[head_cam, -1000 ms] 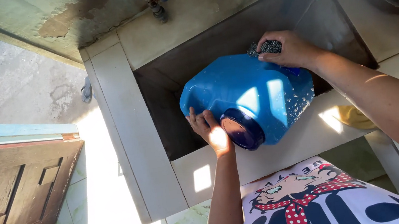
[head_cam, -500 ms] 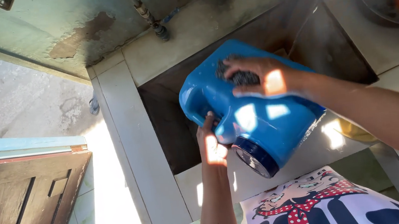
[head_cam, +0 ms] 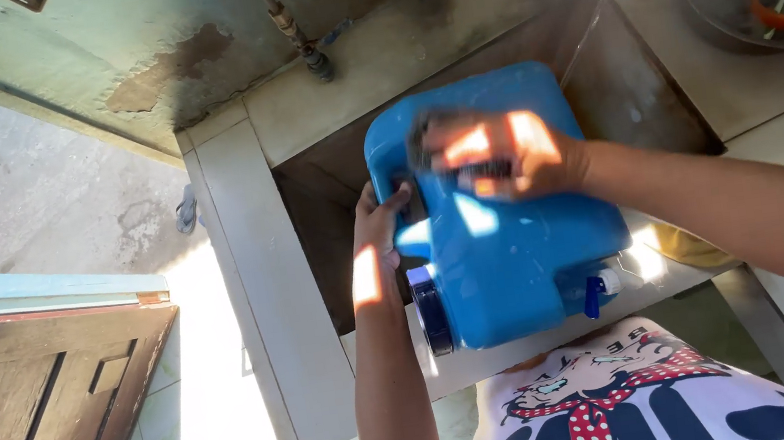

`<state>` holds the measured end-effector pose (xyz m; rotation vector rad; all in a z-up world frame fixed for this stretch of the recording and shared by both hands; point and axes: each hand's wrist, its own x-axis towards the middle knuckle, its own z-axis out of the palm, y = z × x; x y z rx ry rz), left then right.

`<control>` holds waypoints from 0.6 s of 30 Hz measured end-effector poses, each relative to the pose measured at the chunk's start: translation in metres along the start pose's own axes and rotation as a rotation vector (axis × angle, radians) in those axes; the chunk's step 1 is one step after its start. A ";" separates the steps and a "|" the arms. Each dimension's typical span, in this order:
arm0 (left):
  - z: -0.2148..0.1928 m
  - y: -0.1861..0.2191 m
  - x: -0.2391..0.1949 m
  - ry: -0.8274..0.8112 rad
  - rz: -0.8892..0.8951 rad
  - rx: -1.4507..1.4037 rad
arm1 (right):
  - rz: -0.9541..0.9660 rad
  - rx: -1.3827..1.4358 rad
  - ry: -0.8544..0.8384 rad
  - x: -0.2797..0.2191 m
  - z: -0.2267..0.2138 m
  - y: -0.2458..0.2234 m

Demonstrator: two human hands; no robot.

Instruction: The recorder is washing a blue water container and a small cup in a sink using a scrub pad and a brush.

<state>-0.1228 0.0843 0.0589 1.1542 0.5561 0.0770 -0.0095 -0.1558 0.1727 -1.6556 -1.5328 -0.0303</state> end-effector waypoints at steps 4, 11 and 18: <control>0.049 0.082 -0.022 -0.020 0.126 0.099 | 0.110 -0.198 0.333 0.018 -0.022 0.001; 0.080 0.086 -0.017 0.208 0.302 0.298 | -0.152 -0.234 0.179 -0.009 0.011 -0.053; 0.083 0.037 -0.016 0.231 0.211 0.173 | 0.053 -0.419 0.070 0.007 0.019 -0.049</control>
